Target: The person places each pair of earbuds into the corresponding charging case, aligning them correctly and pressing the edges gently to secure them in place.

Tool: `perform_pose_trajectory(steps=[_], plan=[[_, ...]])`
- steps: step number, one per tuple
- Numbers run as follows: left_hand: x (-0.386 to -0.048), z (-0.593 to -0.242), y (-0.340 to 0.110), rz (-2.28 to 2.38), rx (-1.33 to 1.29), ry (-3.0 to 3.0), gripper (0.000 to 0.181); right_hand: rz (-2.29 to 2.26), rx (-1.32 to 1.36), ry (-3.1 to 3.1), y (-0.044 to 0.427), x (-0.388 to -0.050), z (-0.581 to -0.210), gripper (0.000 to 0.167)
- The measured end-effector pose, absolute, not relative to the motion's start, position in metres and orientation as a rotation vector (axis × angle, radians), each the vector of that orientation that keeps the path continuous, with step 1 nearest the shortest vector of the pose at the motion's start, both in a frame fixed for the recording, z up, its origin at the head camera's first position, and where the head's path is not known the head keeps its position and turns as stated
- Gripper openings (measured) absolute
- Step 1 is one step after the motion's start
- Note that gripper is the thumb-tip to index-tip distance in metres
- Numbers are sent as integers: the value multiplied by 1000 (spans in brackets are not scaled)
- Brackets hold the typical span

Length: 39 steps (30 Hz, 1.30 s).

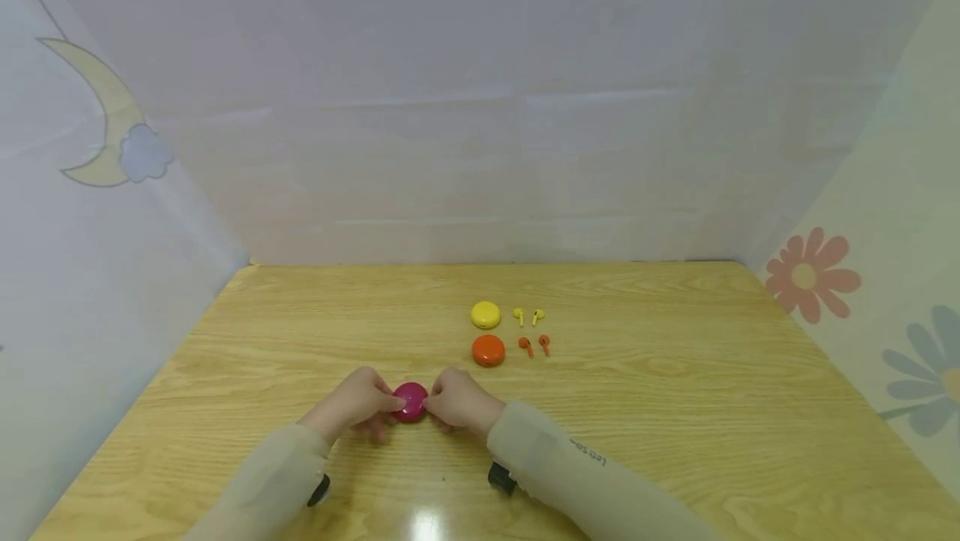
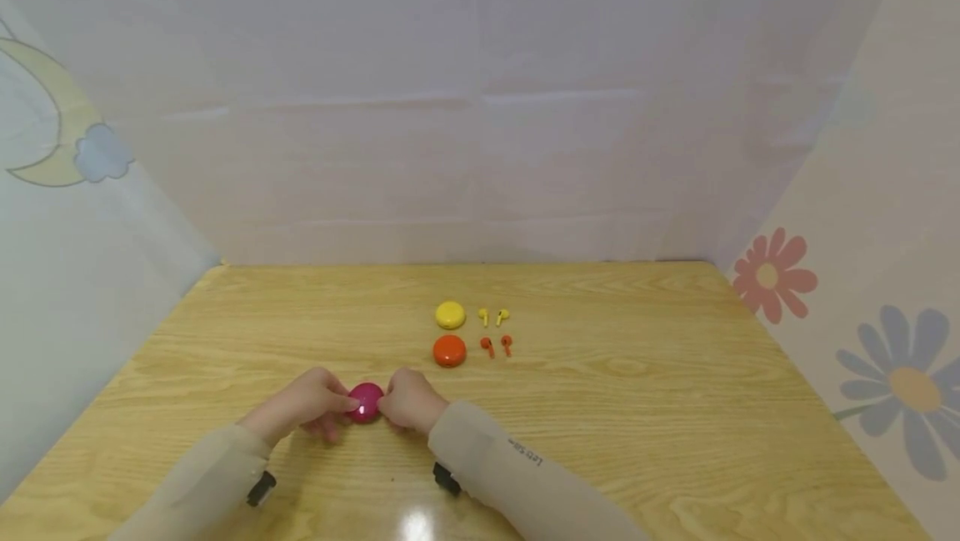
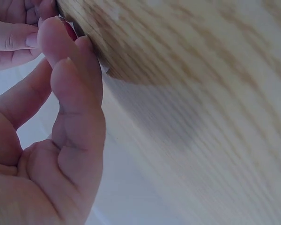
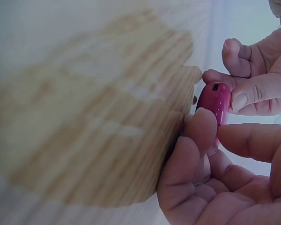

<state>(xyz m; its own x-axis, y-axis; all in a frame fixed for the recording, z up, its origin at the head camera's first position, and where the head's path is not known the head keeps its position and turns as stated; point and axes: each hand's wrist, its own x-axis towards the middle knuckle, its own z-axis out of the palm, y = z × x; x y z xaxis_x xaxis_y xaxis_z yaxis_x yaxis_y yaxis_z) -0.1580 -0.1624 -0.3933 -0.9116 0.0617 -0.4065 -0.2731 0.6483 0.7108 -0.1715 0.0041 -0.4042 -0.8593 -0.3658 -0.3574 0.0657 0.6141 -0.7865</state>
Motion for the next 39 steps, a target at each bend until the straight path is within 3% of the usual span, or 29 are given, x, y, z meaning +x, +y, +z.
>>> perform_pose_trajectory(steps=[39], plan=[[-140,-381,-162,1110,-132,2599,19,-1081,-291,2404,15,-173,-402,24]])
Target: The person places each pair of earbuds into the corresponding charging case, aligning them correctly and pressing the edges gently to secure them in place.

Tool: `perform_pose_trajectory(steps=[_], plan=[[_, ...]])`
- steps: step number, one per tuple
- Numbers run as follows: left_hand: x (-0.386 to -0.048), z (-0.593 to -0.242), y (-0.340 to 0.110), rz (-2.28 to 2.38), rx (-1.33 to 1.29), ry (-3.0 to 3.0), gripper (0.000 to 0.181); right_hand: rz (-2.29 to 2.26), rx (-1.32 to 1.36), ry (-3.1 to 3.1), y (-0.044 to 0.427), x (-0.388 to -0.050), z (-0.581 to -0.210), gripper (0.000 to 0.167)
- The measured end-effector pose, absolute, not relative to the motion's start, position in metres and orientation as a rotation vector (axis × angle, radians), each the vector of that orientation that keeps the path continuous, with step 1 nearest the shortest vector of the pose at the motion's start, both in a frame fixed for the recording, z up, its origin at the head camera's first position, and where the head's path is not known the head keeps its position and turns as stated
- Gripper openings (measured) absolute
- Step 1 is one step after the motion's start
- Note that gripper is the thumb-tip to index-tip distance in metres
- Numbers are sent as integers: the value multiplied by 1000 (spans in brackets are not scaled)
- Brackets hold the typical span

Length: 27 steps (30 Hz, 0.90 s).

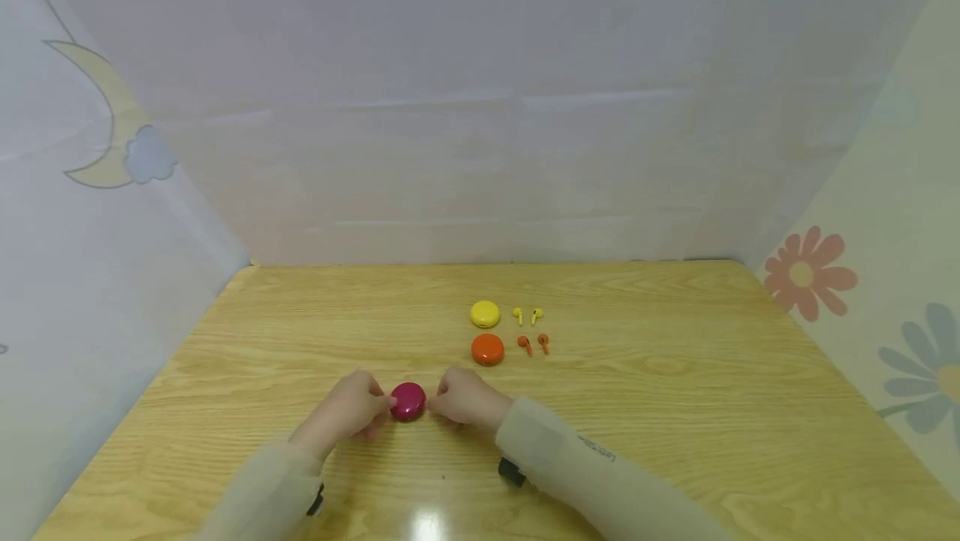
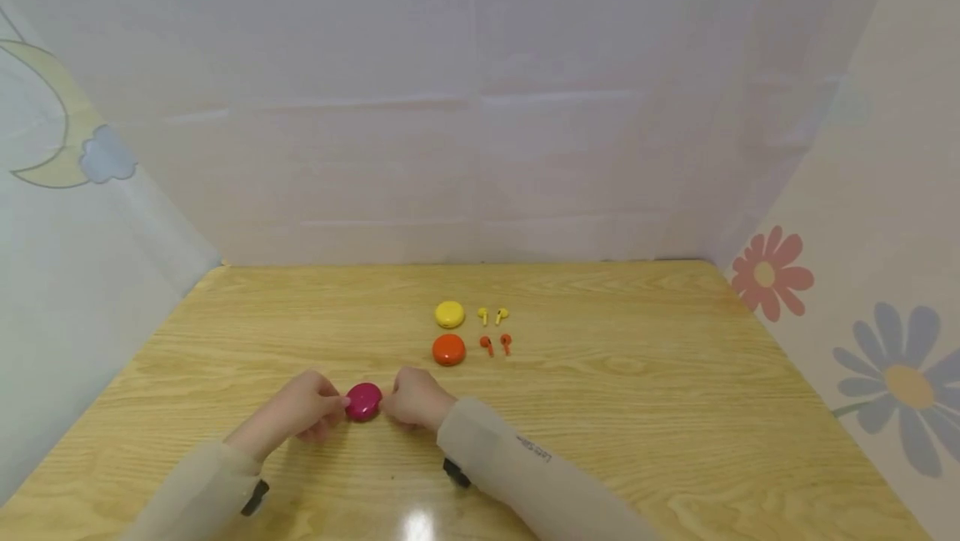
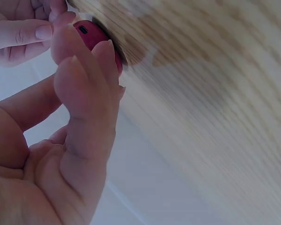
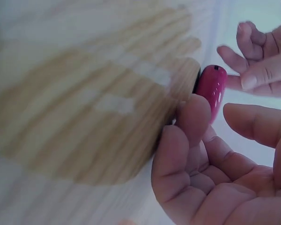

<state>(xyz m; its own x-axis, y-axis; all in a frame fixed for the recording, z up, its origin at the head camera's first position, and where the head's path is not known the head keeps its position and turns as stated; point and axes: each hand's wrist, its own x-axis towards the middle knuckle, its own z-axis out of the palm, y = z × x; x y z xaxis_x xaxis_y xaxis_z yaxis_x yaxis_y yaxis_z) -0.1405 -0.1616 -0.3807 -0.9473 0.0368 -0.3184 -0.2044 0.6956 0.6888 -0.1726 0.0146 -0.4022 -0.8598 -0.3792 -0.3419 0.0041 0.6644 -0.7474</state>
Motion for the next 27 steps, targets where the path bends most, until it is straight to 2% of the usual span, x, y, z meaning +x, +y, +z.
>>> perform_pose_trajectory(steps=[4,8,17,22,27], plan=[[-136,-380,-161,1110,-130,2610,24,-1053,-311,2431,23,-172,-399,22],[-135,-377,-160,1103,-126,2640,21,-1050,-335,2446,32,-172,-394,21],[-134,-362,-160,1130,-86,2679,19,-1136,-388,2420,52,-174,-385,32],[-133,-357,-157,1147,-77,2692,30,-1155,-408,2422,61,-175,-384,39],[-133,-355,-149,1231,-68,2686,37,-1190,-413,2421,70,-174,-383,39]])
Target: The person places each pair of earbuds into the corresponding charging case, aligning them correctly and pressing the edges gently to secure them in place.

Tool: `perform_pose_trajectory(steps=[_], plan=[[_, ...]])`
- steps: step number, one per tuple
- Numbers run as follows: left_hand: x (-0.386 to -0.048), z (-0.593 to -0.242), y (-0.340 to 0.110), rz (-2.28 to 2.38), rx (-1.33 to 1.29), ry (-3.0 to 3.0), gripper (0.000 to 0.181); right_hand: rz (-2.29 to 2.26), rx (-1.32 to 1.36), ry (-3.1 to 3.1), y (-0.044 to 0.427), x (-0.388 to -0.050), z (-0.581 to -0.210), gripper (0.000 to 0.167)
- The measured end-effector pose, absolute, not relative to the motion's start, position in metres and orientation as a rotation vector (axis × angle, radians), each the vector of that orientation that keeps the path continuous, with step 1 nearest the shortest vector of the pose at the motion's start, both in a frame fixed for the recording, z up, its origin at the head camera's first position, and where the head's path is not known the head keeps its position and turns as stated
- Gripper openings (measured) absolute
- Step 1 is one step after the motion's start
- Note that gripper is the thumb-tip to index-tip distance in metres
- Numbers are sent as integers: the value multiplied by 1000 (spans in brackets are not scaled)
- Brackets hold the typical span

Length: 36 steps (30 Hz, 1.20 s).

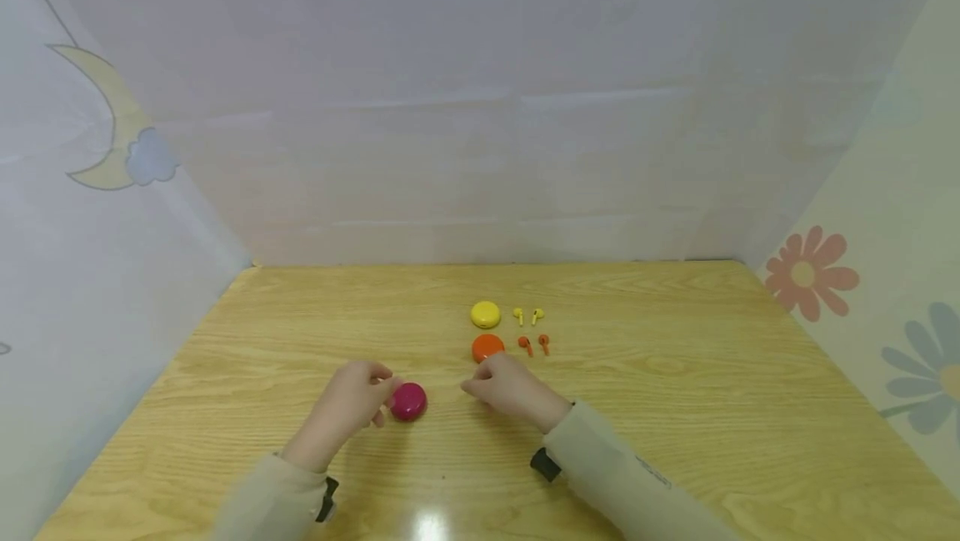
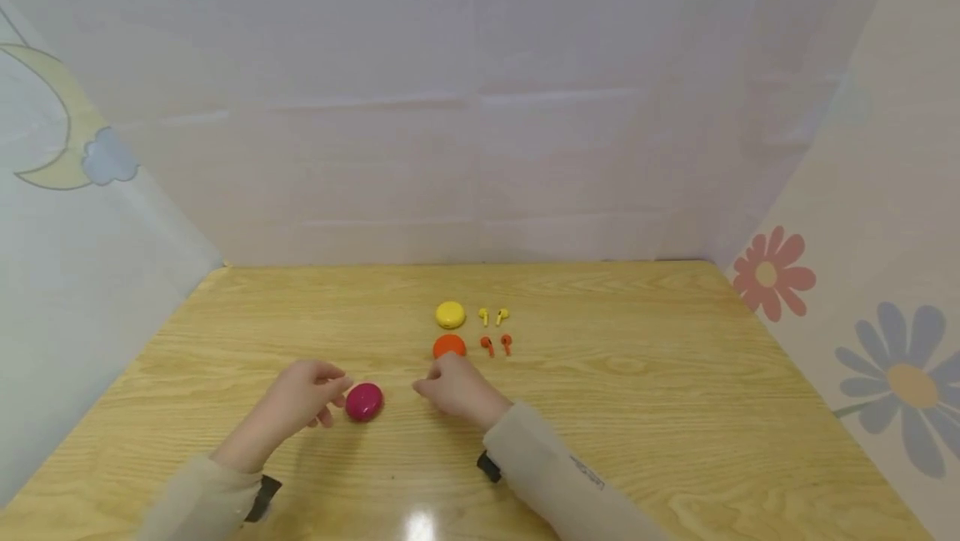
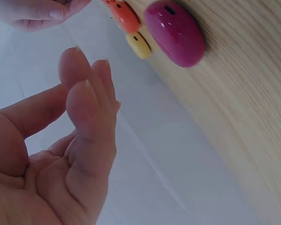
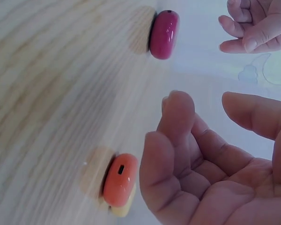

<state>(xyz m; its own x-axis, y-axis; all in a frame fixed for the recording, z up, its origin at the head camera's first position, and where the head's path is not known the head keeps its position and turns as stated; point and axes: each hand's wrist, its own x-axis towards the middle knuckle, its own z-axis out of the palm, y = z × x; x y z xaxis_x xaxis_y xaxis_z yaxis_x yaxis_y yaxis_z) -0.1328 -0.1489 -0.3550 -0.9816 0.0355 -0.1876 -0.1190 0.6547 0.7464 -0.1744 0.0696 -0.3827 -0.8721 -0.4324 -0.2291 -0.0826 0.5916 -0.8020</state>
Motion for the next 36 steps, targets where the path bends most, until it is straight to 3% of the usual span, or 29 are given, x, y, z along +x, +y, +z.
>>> perform_pose_trajectory(steps=[9,36], plan=[[-135,-354,-131,1305,-32,2695,38,-1292,-366,2431,84,-180,-382,24],[-145,-370,-102,1503,10,2628,40,-1343,-299,2544,99,-181,-380,19]])
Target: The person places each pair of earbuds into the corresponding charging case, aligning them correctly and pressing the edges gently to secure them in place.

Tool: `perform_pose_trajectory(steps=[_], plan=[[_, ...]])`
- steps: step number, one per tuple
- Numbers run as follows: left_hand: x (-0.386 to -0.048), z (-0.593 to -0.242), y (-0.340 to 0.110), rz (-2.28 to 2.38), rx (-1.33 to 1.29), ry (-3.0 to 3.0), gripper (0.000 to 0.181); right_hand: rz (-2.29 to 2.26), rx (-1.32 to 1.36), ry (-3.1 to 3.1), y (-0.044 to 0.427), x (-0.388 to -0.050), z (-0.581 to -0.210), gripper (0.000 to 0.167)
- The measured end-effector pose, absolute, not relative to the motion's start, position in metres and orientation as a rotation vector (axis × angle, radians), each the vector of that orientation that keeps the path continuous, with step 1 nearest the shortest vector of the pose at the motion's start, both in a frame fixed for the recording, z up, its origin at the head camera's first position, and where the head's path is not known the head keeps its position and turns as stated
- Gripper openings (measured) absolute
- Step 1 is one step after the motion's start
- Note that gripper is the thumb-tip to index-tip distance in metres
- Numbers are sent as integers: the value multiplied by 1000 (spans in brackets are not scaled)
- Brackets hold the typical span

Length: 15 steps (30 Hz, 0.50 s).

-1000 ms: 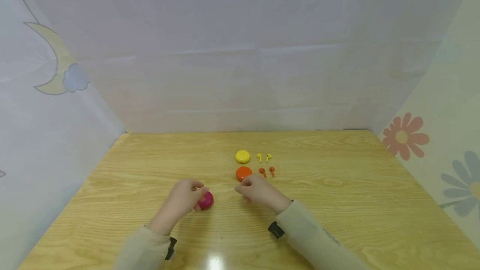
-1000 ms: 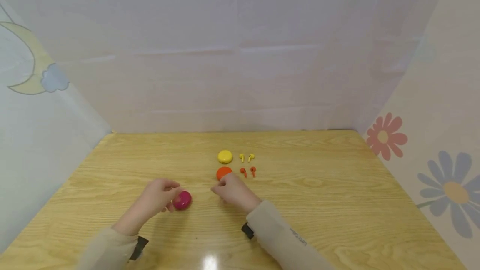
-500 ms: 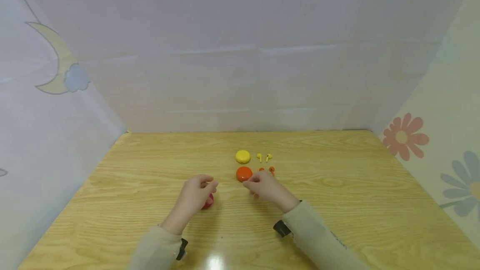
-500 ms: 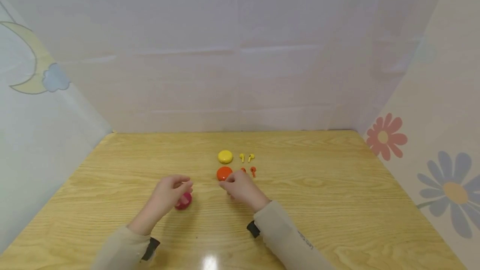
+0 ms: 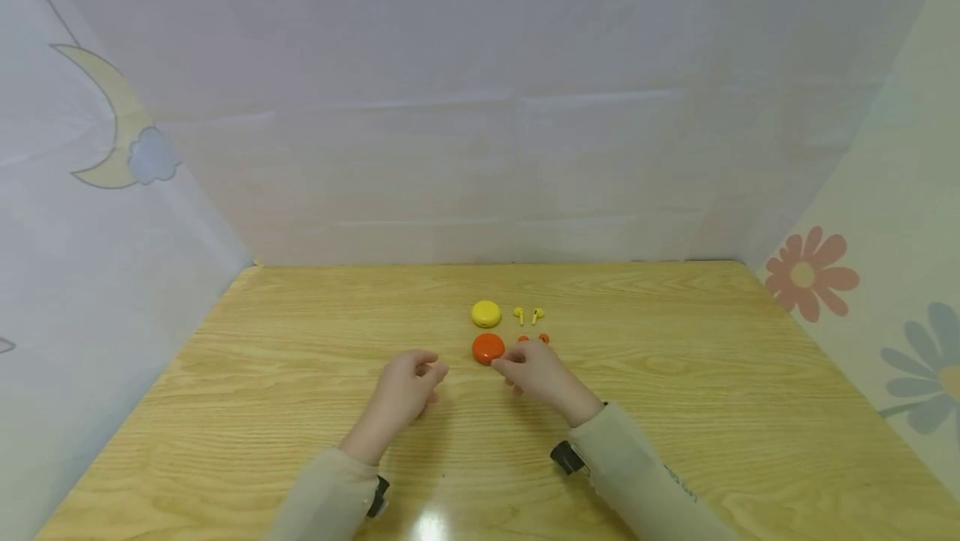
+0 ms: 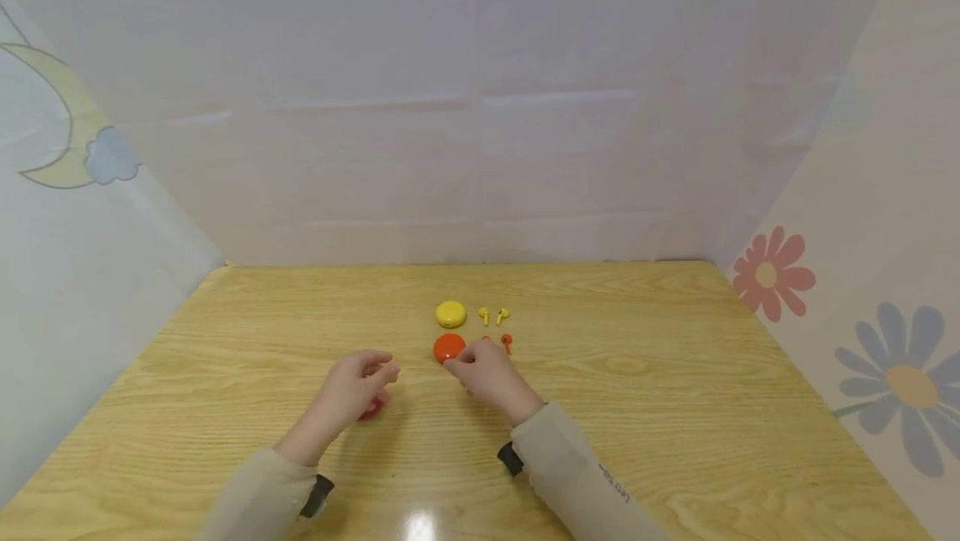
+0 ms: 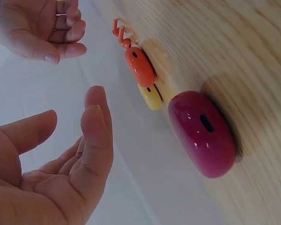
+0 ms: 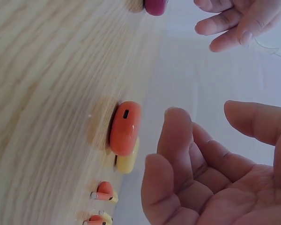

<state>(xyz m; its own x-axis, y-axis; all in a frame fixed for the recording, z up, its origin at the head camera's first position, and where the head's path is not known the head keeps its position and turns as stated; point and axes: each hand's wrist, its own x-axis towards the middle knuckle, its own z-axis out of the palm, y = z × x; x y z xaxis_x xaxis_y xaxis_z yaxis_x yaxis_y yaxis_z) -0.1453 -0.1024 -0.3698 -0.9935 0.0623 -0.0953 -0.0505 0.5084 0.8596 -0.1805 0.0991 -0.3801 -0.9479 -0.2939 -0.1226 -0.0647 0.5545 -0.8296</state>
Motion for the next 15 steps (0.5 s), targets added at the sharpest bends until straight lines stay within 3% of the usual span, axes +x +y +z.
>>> perform_pose_trajectory(steps=[15], plan=[[-154,-370,-90,1489,27,2567,44,-1380,-217,2598,99,-180,-381,21]])
